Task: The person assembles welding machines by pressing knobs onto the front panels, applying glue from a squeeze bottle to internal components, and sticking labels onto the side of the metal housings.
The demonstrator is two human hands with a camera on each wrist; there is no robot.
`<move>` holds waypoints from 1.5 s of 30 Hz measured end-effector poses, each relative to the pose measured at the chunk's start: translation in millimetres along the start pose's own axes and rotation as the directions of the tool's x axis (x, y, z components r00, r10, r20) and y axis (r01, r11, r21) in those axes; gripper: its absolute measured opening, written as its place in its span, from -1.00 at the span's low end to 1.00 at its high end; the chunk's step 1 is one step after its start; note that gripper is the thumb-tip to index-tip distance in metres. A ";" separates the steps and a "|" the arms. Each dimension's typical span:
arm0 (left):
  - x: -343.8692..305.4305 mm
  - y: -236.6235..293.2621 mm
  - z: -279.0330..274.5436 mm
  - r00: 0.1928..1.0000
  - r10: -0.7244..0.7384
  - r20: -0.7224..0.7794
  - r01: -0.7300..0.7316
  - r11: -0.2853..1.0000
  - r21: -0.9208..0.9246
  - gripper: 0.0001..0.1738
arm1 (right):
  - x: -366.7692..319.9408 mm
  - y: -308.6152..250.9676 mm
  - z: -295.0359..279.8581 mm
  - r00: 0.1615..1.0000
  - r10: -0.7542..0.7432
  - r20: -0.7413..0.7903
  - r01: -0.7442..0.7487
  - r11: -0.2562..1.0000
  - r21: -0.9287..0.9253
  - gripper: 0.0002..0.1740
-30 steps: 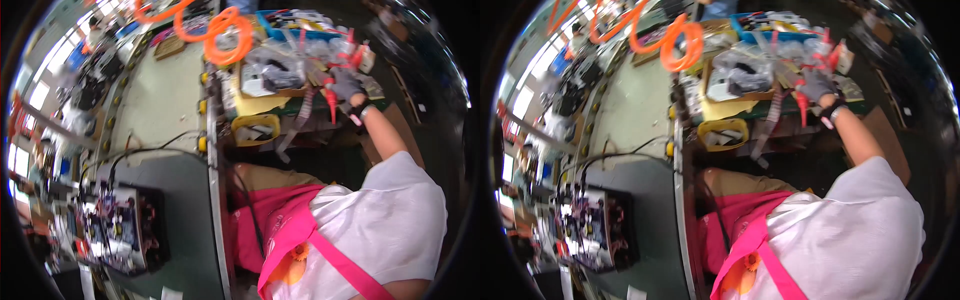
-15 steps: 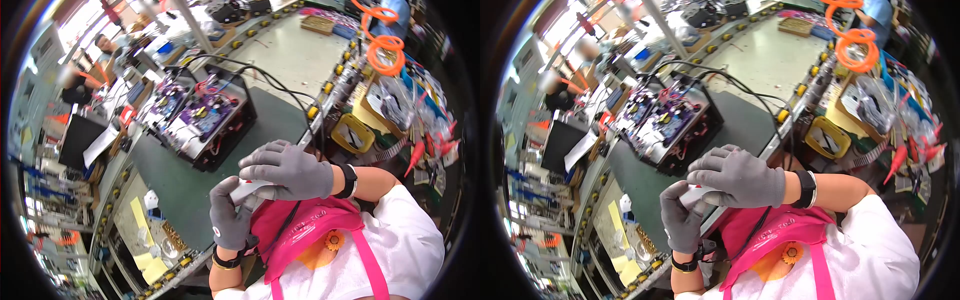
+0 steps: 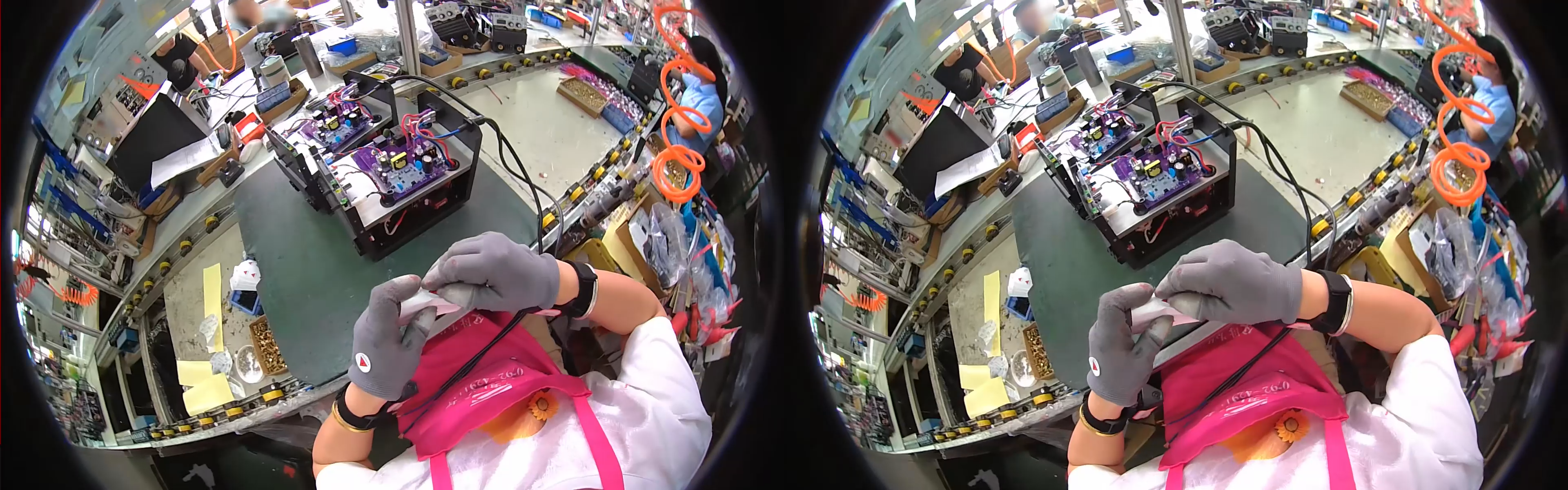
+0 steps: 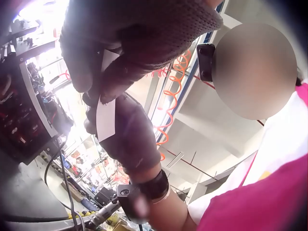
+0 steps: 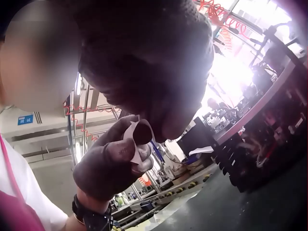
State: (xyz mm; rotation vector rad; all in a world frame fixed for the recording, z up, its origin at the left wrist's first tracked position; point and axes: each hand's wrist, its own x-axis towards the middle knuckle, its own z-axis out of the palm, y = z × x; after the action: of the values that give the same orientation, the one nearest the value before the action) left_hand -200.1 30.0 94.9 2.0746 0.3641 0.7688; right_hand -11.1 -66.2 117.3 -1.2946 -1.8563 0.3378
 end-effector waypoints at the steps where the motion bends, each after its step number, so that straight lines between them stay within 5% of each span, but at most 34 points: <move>1: 1.5 -1.4 -0.2 1.000 0.006 -0.005 -0.006 1.000 -0.009 -0.60 | 2.1 -1.5 -2.2 0.999 -0.054 0.003 0.054 0.996 -0.070 -0.80; 3: 6.4 -4.3 -1.2 0.996 0.089 0.010 -0.089 0.995 0.039 -0.59 | 7.9 0.8 -6.3 0.985 -0.166 0.045 0.171 0.960 -0.220 -0.78; 8: 18.1 -7.5 -1.1 0.974 0.225 -0.036 -0.222 0.972 0.075 -0.54 | 17.7 9.6 -16.2 0.984 -0.154 0.094 0.171 0.959 -0.224 -0.79; 11: 16.4 -12.8 -2.9 0.996 0.084 -0.007 -0.084 0.996 -0.006 -0.50 | 37.4 13.1 -27.6 0.968 -0.188 0.165 0.223 0.946 -0.233 -0.84; 14: 13.9 -25.0 -2.2 0.998 -0.043 -0.039 0.031 0.962 -0.272 -0.44 | 63.1 26.9 -36.0 0.970 -0.082 0.230 0.102 0.992 -0.073 -0.88; 15: 13.5 -28.8 -2.7 0.993 -0.116 -0.025 0.097 0.917 -0.386 -0.43 | 73.5 35.0 -39.5 0.986 -0.062 0.152 0.063 0.998 -0.003 -0.91; 17: 12.7 -28.4 -7.0 0.990 -0.141 -0.023 0.123 0.925 -0.359 -0.46 | 99.9 58.8 -55.5 0.998 0.069 -0.013 -0.070 0.985 -0.158 -0.90; 19: 7.6 -36.0 -4.6 0.987 -0.159 -0.007 0.145 0.918 -0.368 -0.52 | 122.6 100.4 -65.2 0.997 -0.018 -0.074 -0.030 0.800 -0.599 -0.87; 23: -7.3 -48.2 9.7 0.960 -0.266 0.084 0.278 0.885 -0.374 -0.64 | 153.0 144.2 -54.4 0.996 0.082 -0.048 -0.068 0.263 -0.962 -0.87; 26: -17.1 -54.4 16.7 0.957 -0.273 0.100 0.291 0.895 -0.338 -0.65 | 159.3 145.9 -48.8 0.950 0.309 -0.042 -0.119 0.235 -0.965 -0.85; 28: -20.4 -56.2 18.5 0.952 -0.295 0.089 0.307 0.886 -0.348 -0.64 | 163.3 133.5 -57.8 0.844 0.537 -0.011 -0.251 0.376 -0.892 -0.81; 30: -24.3 -54.8 17.4 0.949 -0.310 0.059 0.310 0.881 -0.356 -0.64 | 154.6 120.4 -77.6 0.835 0.549 0.036 -0.370 0.610 -0.700 -0.79; 32: -22.0 -51.3 15.6 0.949 -0.315 0.008 0.296 0.883 -0.365 -0.64 | 127.3 94.2 -85.3 0.970 0.163 -0.183 -0.237 0.809 -0.537 -0.79; 35: -16.4 -45.9 19.2 0.957 -0.267 -0.118 0.211 0.912 -0.351 -0.58 | 83.6 51.0 -69.6 0.972 0.063 -0.225 -0.127 0.950 -0.285 -0.86; 38: -14.1 -42.5 24.0 0.950 -0.259 -0.177 0.193 0.928 -0.319 -0.49 | 41.6 19.6 -36.3 0.986 0.028 -0.165 -0.054 0.986 -0.155 -0.90; 41: -8.6 -30.9 26.7 0.966 -0.115 -0.232 0.059 0.971 -0.233 -0.54 | 10.1 9.6 -20.5 0.998 0.037 -0.053 -0.053 0.942 -0.332 -0.73; 45: -10.2 -24.7 32.7 0.973 -0.124 -0.193 0.081 0.973 -0.217 -0.56 | -8.2 14.9 -7.2 1.000 0.014 -0.019 -0.019 0.946 -0.324 -0.68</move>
State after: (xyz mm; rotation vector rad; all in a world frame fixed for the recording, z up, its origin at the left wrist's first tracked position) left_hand -186.3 18.3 56.8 1.7720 0.4811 0.9213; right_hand 5.0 -68.6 108.6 -1.5268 -1.9442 0.0278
